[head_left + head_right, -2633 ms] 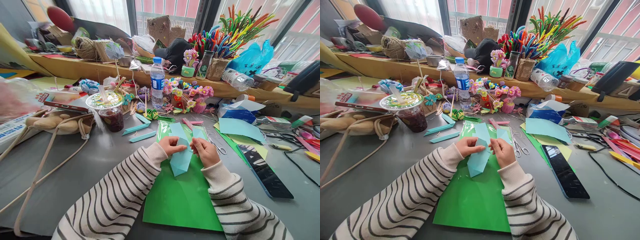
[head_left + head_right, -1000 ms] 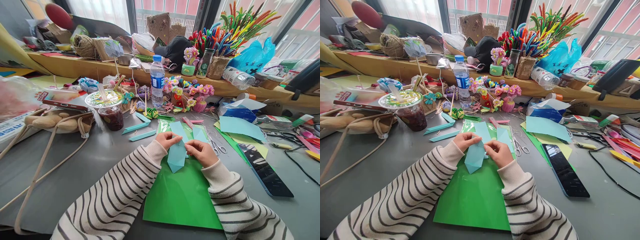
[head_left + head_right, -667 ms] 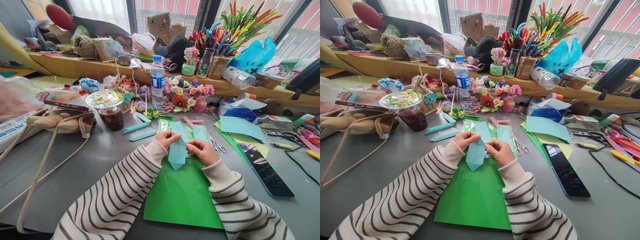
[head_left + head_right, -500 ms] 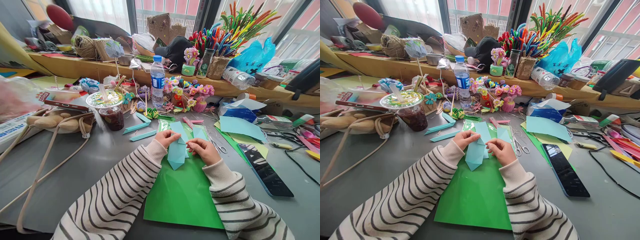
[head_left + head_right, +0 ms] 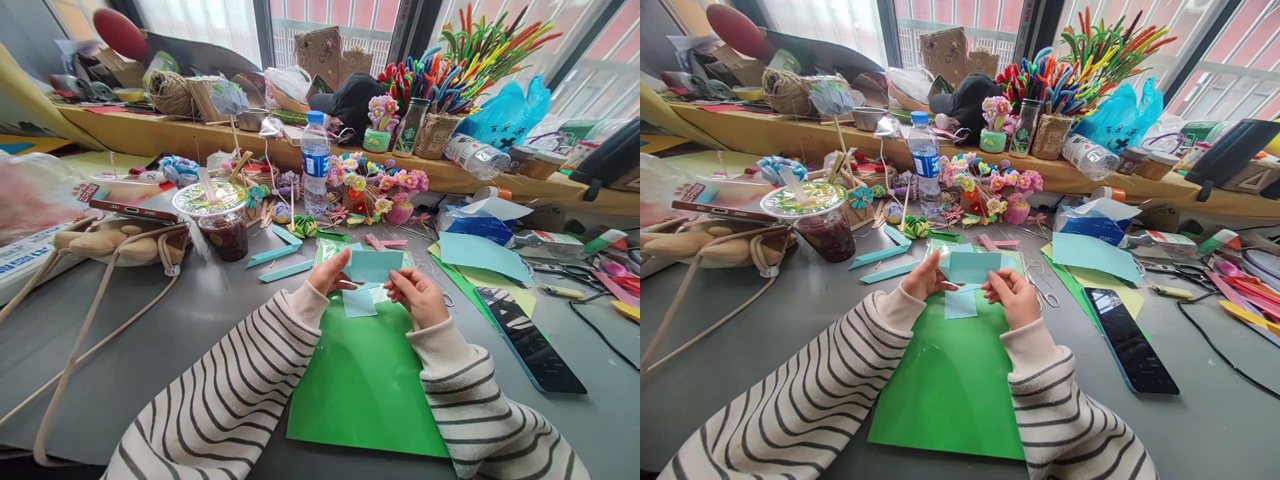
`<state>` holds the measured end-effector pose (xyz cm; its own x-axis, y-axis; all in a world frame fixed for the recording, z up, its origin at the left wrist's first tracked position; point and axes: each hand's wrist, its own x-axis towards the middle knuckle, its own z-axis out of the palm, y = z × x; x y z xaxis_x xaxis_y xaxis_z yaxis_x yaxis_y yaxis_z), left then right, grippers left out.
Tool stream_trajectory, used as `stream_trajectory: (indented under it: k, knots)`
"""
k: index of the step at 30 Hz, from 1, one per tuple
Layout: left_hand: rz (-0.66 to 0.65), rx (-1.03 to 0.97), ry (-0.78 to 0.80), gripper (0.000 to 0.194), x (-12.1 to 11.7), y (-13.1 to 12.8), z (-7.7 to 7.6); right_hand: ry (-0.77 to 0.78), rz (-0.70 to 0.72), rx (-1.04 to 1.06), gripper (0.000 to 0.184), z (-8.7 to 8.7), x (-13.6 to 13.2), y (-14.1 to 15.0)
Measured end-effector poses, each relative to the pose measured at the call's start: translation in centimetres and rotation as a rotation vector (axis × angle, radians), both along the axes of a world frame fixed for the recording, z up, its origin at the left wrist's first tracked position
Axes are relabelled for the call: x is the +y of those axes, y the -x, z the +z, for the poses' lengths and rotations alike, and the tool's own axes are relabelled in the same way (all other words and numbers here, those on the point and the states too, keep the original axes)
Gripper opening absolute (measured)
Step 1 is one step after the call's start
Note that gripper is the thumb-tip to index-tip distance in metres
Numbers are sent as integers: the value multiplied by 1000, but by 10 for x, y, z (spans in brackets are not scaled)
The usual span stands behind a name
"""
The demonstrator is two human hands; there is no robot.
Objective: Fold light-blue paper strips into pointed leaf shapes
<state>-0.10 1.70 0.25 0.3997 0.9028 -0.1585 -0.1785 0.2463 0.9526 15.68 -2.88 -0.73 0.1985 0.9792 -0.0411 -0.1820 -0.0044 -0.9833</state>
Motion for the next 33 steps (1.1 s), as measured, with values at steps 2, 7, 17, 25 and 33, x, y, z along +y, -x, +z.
stream_trajectory:
  k: [2, 7, 17, 25, 33]
  knots:
    - [-27, -77, 46, 62, 0, 0, 1, 24, -15, 74, 23, 1, 0, 1]
    - [-20, -10, 35, 51, -6, -2, 4, 58, 90, 126, 26, 7, -3, 6]
    - [-3, 127, 3, 32, -7, -4, -4, 30, 159, -95, 22, 4, -4, 4]
    - [-56, 162, -113, 30, -10, -5, 0, 92, 153, -48, 24, 3, -5, 9]
    - [-30, 116, -52, 34, -9, -6, -2, -175, 19, -264, 22, 5, -5, 4]
